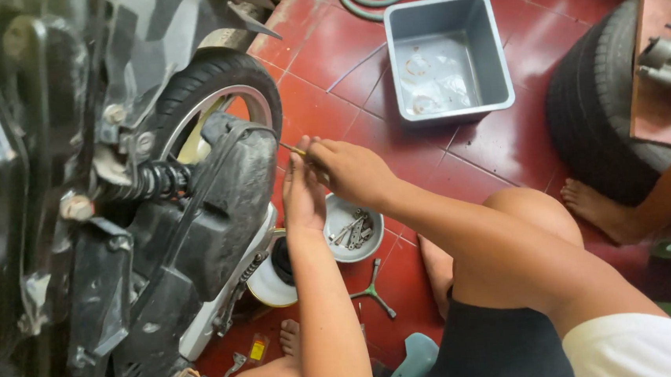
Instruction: The person works on a motorcycle, first using a screwdriver to remove screws from the rear wheel area and placing them in a bowl. Then the person moves to the fuel tank and manipulates a white plastic component attached to the tank.
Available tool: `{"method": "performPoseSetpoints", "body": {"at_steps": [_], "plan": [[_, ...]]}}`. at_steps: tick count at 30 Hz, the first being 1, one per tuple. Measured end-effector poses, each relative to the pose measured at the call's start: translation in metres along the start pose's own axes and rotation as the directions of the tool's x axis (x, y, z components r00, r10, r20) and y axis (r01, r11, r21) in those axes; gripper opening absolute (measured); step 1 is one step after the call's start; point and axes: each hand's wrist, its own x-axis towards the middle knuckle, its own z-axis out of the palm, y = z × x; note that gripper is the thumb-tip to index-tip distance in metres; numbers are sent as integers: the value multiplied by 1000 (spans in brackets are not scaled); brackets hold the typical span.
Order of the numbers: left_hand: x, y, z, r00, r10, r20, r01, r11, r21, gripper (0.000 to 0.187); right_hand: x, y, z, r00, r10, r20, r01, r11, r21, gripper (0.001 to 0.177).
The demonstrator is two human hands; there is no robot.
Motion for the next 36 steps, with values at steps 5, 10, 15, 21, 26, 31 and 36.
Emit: {"method": "performPoseSetpoints", "body": {"at_steps": [5, 10, 15, 21, 26, 31, 36], "plan": [[2, 6, -5, 997, -19, -77, 24, 997, 73, 42, 6, -17, -1, 999, 27, -23, -27, 999, 18, 27], [-2, 10, 1, 992, -37, -124, 50, 993, 111, 44, 6, -11, 7, 997, -27, -66, 26, 1000, -16, 32], [-5, 11, 11, 987, -2, -162, 17, 996, 90, 45, 5, 6, 24, 948, -215, -233, 168, 964, -205, 28], [-10, 12, 12, 976, 0, -219, 24, 994, 104, 45, 2, 6, 30, 932, -283, -225, 201, 923, -328, 26], [-9, 11, 11, 970, 34, -241, -9, 994, 105, 42, 1, 1, 25, 911, -327, -251, 195, 879, -435, 18], [-8, 11, 10, 966, 43, -253, -21, 996, 88, 37, 3, -8, 14, 908, -335, -250, 201, 875, -440, 16], [-4, 7, 2, 960, 59, -275, -43, 997, 64, 35, 2, -9, 16, 908, -338, -247, 184, 851, -491, 23]]}}
